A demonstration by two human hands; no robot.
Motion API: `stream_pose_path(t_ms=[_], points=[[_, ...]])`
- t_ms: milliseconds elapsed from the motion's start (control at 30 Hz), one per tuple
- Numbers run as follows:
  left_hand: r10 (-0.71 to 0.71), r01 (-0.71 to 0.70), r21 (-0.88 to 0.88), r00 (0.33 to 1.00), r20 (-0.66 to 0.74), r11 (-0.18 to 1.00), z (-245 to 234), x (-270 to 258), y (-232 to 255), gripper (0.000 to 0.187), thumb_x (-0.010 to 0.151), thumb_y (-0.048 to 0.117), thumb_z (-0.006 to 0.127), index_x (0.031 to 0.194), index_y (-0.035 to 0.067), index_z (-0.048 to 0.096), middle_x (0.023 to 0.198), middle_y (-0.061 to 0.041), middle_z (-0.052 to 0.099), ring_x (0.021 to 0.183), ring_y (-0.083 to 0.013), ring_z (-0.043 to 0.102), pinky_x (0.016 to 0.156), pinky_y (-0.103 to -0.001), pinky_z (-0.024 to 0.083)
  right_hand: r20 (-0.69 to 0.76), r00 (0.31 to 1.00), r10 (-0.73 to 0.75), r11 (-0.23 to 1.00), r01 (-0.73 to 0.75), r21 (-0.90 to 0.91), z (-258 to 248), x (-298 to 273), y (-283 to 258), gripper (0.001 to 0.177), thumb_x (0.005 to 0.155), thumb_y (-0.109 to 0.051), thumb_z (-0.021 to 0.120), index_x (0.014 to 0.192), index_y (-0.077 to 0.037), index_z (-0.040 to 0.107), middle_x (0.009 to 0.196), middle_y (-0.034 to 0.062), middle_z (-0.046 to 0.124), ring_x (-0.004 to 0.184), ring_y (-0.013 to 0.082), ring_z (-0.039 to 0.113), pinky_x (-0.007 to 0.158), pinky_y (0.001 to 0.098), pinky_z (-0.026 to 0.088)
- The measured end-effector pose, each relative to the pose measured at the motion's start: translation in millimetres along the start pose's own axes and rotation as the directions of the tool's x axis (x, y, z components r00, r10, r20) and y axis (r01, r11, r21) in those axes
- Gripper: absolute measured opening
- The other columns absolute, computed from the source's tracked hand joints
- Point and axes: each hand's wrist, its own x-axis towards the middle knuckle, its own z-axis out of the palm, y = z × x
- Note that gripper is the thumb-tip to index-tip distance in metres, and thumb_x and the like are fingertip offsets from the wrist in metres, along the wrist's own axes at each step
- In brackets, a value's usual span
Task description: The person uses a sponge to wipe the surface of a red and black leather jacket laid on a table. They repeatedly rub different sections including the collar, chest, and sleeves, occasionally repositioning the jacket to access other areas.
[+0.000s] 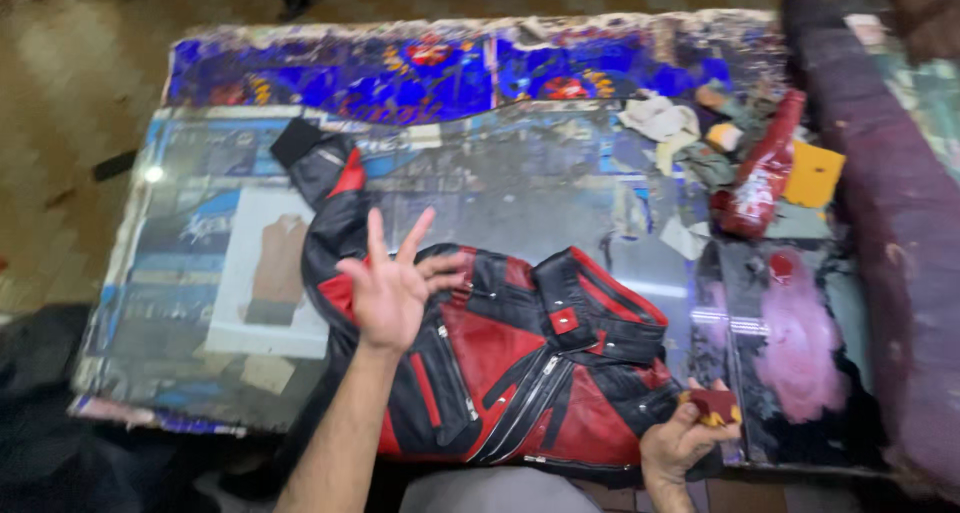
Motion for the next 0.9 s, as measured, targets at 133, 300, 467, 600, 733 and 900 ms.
stream_pose_path(t_ms=[133, 300, 467, 600, 733, 900], points=[[0.012, -0.122, 0.963, 0.992, 0.123, 0.242, -52.3, 21.5, -7.3, 0.071, 0.108, 0.042, 0.053, 0.163, 0.009, 0.022, 0.161, -0.023, 0.043, 0.143, -0.0372, 0.050, 0.117, -0.050, 0.041, -0.092, 0.995, -0.035, 0.999, 0.038, 0.026, -7.2, -5.0, 20.4, 0.064, 0.123, -0.034, 0.053, 0.154, 0.007, 0.015, 0.152, 0.0278, 0.042, 0.123, 0.0328, 0.057, 0.109, 0.0373, 0.055], [-0.156, -0.159, 0.929, 0.981, 0.112, -0.334, -115.5, 25.0, 4.7, 0.045, 0.100, 0.031, 0.062, 0.138, 0.007, 0.059, 0.142, -0.014, 0.060, 0.134, -0.0327, 0.053, 0.118, -0.054, 0.031, -0.133, 0.991, 0.034, 0.968, -0.066, -0.244, -17.5, -7.3, 44.4, 0.080, 0.124, -0.039, 0.046, 0.157, 0.014, -0.005, 0.143, 0.0320, 0.054, 0.120, 0.0353, 0.062, 0.108, 0.0397, 0.057], [-0.318, -0.222, 0.836, 0.946, 0.061, -0.501, -137.1, 26.9, 15.5, 0.035, 0.094, 0.037, 0.069, 0.115, 0.009, 0.071, 0.114, -0.013, 0.068, 0.116, -0.0325, 0.061, 0.107, -0.049, 0.041, -0.203, 0.970, 0.136, 0.728, -0.237, -0.643, -19.7, -5.8, 64.7, 0.085, 0.116, -0.038, 0.036, 0.155, 0.024, -0.006, 0.133, 0.0459, 0.053, 0.122, 0.0532, 0.059, 0.106, 0.0576, 0.047], [-0.395, -0.313, 0.833, 0.910, 0.126, -0.456, -129.5, 49.5, 19.4, 0.035, 0.090, 0.040, 0.069, 0.105, 0.008, 0.070, 0.103, -0.010, 0.072, 0.105, -0.0301, 0.064, 0.095, -0.048, 0.043, -0.178, 0.984, -0.014, 0.684, -0.121, -0.719, -22.7, 12.3, 58.6, 0.076, 0.116, -0.039, 0.037, 0.157, 0.016, 0.003, 0.135, 0.0419, 0.056, 0.111, 0.0529, 0.057, 0.100, 0.0580, 0.047], [-0.338, -0.407, 0.845, 0.895, 0.292, -0.347, -134.5, 38.7, 43.7, 0.030, 0.094, 0.036, 0.066, 0.100, 0.007, 0.067, 0.094, -0.010, 0.073, 0.096, -0.0301, 0.067, 0.088, -0.047, 0.043, -0.144, 0.986, -0.088, 0.706, -0.040, -0.707, -24.5, 17.6, 37.1, 0.074, 0.118, -0.034, 0.035, 0.159, 0.016, 0.000, 0.132, 0.0396, 0.056, 0.111, 0.0516, 0.057, 0.100, 0.0565, 0.047], [-0.363, -0.389, 0.896, 0.884, 0.296, -0.216, -145.7, 25.1, 80.8, 0.029, 0.100, 0.037, 0.061, 0.101, 0.008, 0.063, 0.082, -0.010, 0.072, 0.081, -0.0323, 0.069, 0.077, -0.045, 0.048, -0.165, 0.980, -0.109, 0.845, 0.004, -0.534, -31.9, 18.1, -11.4, 0.076, 0.120, -0.028, 0.035, 0.150, 0.022, -0.014, 0.093, 0.0273, 0.055, 0.079, 0.0407, 0.051, 0.075, 0.0489, 0.043]])
